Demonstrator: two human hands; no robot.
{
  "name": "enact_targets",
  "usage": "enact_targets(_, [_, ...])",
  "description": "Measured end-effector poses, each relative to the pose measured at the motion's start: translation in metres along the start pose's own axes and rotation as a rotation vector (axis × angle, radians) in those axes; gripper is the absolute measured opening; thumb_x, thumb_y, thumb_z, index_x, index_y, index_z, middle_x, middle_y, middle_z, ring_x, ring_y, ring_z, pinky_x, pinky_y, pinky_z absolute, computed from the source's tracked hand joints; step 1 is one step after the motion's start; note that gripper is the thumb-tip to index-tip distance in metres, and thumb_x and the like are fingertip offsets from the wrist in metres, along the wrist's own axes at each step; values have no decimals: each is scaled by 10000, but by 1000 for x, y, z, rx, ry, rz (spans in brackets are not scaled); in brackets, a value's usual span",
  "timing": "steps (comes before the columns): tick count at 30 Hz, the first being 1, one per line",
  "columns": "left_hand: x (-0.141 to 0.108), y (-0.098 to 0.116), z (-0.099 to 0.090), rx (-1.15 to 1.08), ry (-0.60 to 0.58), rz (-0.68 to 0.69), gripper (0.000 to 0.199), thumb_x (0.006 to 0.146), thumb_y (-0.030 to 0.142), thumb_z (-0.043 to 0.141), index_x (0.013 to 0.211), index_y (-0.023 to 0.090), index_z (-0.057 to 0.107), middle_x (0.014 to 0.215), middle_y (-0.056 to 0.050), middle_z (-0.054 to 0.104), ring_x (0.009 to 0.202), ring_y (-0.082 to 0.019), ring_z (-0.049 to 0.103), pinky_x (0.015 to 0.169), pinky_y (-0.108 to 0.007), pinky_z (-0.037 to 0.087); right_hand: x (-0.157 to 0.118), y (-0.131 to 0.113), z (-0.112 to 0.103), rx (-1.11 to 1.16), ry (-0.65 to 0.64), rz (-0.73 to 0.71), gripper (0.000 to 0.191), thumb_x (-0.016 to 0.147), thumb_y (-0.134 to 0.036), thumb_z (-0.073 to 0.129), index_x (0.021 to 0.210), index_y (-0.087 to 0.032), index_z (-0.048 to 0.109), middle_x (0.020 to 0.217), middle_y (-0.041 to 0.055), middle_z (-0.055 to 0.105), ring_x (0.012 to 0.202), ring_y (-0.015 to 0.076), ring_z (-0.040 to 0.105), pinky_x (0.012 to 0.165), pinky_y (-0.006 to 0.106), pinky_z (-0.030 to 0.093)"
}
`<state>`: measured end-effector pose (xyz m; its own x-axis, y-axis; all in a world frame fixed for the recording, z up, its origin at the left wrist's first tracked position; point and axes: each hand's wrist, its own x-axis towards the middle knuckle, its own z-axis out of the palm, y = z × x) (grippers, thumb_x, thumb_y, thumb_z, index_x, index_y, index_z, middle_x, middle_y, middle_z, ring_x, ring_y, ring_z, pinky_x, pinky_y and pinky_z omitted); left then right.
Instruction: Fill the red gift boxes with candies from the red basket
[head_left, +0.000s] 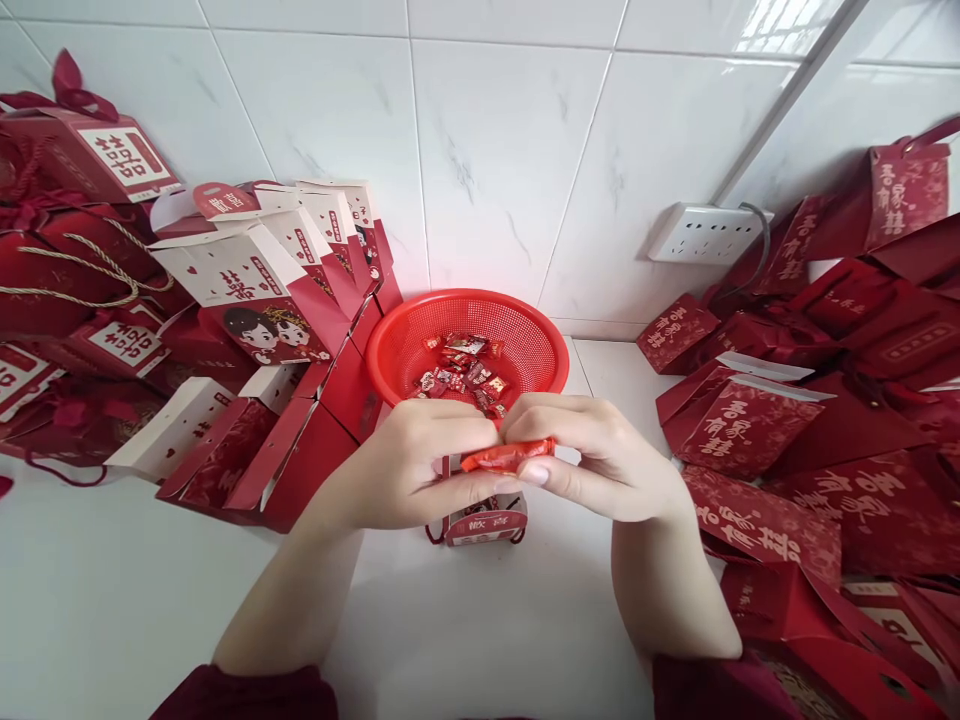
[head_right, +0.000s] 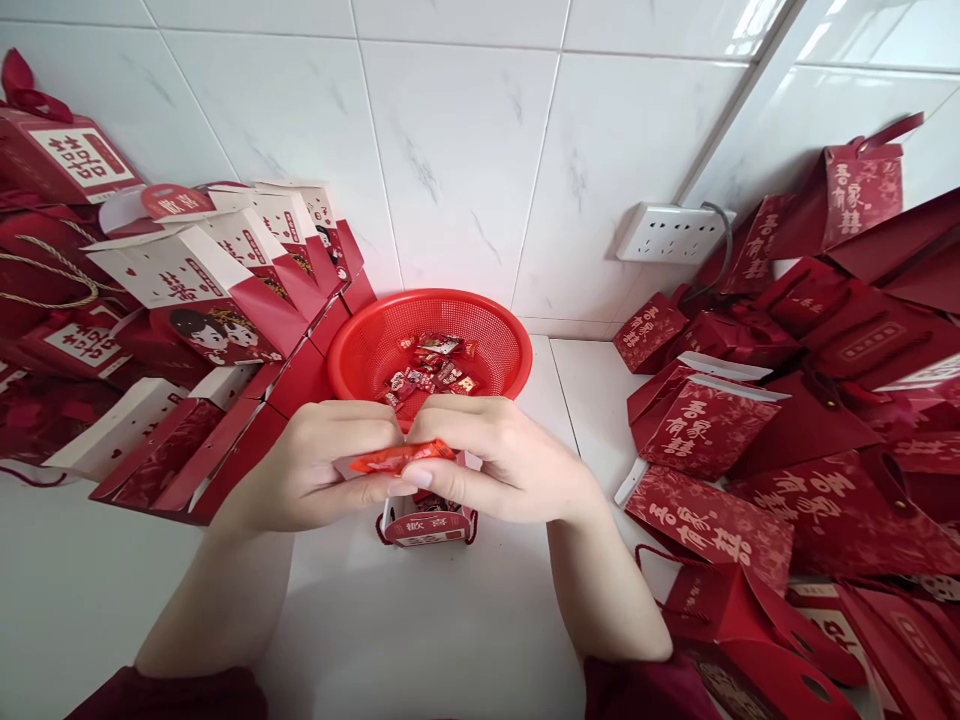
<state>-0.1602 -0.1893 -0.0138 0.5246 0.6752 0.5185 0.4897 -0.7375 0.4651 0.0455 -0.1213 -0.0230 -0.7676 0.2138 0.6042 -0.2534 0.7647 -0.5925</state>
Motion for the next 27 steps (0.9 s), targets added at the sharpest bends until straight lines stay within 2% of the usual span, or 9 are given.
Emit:
enact_targets(5, [-4,1,-2,113,61,86,306,899,218,642,662,191,450,584,26,485,568,-111,417,565,-271,355,0,0,-4,-15,-30,-33,132,984,-244,549,990,-149,639,932,104,654,867,179,622,773,324,534])
enact_targets(10, [-12,3,-7,264,66,81,225,900,178,599,691,209,523,670,-13,622,619,-142,537,603,-298,400,3,-1,-3,-77,139,-105,180,872,-253,722,1033,-186,677,965,84,665,904,189,648,810,335,560])
enact_targets(14, [-14,8,-8,309,88,82,178,885,179,621,720,208,562,675,-6,631,633,-143,567,620,-298,416,1,0,0,-49,228,-180,183,841,-193,749,1014,-208,693,940,64,679,859,176,666,765,318,568])
enact_targets(16, [-12,13,-9,231,91,-19,135,868,244,672,769,197,593,677,2,625,627,-135,561,605,-286,414,1,1,1,-11,251,-185,192,825,-150,758,998,-207,696,898,53,685,816,167,662,736,310,564])
enact_targets(18, [-8,18,-8,70,74,-179,161,852,322,705,834,186,621,702,9,628,618,-120,548,573,-264,409,0,2,2,-6,272,-172,189,823,-134,756,987,-205,696,880,50,686,804,167,656,734,317,560])
enact_targets(21, [-2,21,-6,-205,54,-350,159,888,335,658,912,180,634,770,12,637,659,-107,555,589,-231,433,1,3,1,-52,271,-150,141,857,-144,718,977,-214,694,896,50,684,827,174,652,743,331,560])
enact_targets(24, [0,18,-4,-355,49,-404,119,916,285,608,956,174,625,824,2,631,725,-116,567,647,-232,456,1,5,-1,-83,257,-139,123,876,-141,686,970,-220,690,902,47,676,836,173,648,737,328,561])
enact_targets(27, [-1,14,-3,-392,29,-431,118,916,282,598,962,173,607,812,2,596,723,-125,546,651,-248,448,0,5,-2,-99,243,-133,115,879,-129,675,951,-218,686,892,44,671,833,168,643,736,323,559])
